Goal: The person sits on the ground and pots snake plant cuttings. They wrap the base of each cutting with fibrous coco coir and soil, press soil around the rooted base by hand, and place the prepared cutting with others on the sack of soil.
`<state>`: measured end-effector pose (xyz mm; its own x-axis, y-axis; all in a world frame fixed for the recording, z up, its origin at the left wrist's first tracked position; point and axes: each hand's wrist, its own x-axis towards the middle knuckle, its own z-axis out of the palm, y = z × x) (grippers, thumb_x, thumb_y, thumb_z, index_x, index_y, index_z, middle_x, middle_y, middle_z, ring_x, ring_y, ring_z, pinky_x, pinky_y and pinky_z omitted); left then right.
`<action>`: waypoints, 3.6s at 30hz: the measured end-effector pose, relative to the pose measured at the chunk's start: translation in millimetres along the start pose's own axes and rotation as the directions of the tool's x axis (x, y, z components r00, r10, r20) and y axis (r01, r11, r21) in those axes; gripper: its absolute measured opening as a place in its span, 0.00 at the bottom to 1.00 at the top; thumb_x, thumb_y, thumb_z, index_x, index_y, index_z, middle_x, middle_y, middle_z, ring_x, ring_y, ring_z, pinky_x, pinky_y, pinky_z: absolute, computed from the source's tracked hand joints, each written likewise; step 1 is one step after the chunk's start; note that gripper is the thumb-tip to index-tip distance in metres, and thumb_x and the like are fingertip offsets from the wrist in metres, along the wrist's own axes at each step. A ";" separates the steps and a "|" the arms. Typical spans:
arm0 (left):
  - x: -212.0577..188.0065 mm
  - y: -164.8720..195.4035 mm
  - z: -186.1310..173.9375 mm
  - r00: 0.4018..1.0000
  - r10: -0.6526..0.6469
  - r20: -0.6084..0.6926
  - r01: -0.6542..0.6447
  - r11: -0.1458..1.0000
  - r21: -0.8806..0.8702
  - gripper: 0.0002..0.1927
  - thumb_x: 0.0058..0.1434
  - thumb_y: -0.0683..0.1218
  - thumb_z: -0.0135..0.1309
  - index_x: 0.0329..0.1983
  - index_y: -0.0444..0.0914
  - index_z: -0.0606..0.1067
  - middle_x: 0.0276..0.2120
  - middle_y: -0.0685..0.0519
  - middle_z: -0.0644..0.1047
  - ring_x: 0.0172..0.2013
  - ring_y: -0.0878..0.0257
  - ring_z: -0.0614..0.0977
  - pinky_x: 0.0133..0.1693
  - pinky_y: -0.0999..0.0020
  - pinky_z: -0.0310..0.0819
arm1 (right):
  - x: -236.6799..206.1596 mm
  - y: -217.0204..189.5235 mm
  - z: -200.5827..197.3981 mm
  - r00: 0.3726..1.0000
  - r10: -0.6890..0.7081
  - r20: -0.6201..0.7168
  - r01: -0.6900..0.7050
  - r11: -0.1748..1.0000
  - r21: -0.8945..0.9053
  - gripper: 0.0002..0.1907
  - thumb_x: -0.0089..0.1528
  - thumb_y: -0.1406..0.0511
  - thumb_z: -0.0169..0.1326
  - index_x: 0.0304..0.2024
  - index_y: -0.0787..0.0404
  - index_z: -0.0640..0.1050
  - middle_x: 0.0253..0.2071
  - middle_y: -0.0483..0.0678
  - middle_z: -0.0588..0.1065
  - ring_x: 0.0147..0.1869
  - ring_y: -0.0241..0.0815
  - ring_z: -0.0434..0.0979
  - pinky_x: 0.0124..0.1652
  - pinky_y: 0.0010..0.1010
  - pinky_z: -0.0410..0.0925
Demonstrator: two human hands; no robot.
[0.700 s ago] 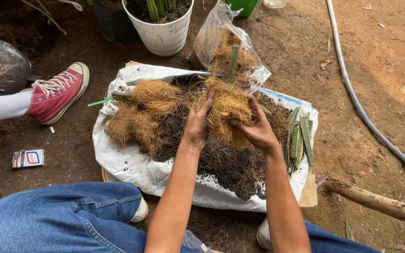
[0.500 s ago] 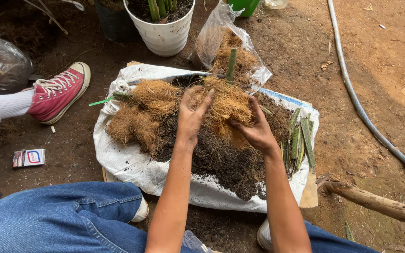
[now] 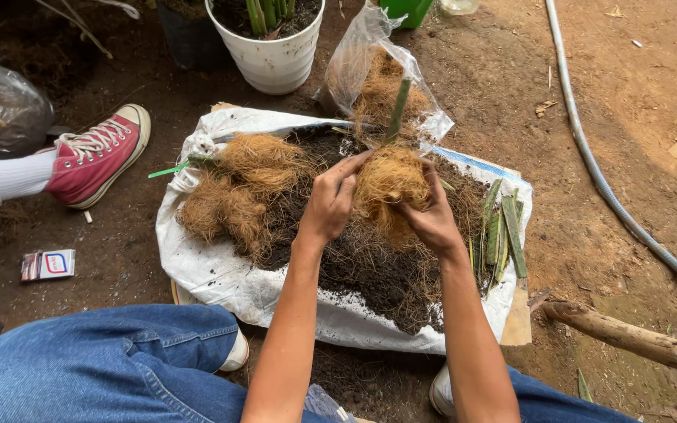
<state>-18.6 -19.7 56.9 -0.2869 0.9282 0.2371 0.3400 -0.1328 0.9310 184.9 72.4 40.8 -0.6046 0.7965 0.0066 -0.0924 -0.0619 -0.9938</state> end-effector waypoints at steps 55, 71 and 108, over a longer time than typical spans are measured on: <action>11.3 47.3 37.1 0.902 -0.421 -0.099 0.380 0.881 -0.282 0.55 0.50 0.75 0.51 0.69 0.34 0.57 0.51 0.36 0.78 0.46 0.49 0.86 0.45 0.54 0.89 | 0.7 -62.9 44.8 0.997 -0.080 -0.020 0.061 0.873 -0.484 0.31 0.60 0.66 0.62 0.64 0.57 0.66 0.54 0.58 0.79 0.53 0.52 0.85 0.51 0.43 0.77; -0.3 -34.1 35.1 0.858 -0.494 0.140 0.432 0.549 -0.715 0.60 0.41 0.73 0.67 0.64 0.35 0.52 0.65 0.35 0.68 0.67 0.46 0.70 0.66 0.42 0.59 | -7.5 -98.5 10.5 0.938 -0.176 0.298 0.314 0.797 -0.515 0.27 0.57 0.56 0.68 0.53 0.59 0.76 0.48 0.51 0.81 0.51 0.45 0.85 0.48 0.37 0.80; 10.5 13.7 28.1 0.885 -0.444 -0.139 0.383 0.865 -0.324 0.56 0.49 0.82 0.43 0.63 0.36 0.77 0.46 0.36 0.78 0.42 0.25 0.73 0.48 0.24 0.61 | -3.9 -45.7 9.5 0.996 0.047 -0.070 -0.051 0.997 -0.054 0.35 0.58 0.56 0.65 0.65 0.62 0.73 0.39 0.50 0.82 0.33 0.37 0.81 0.35 0.30 0.79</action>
<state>8.2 -1.9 64.4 -0.5289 0.8325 -0.1647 -0.1059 0.1278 0.9861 183.9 66.4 87.2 -0.5512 0.8330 -0.0479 -0.0189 -0.0698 -0.9974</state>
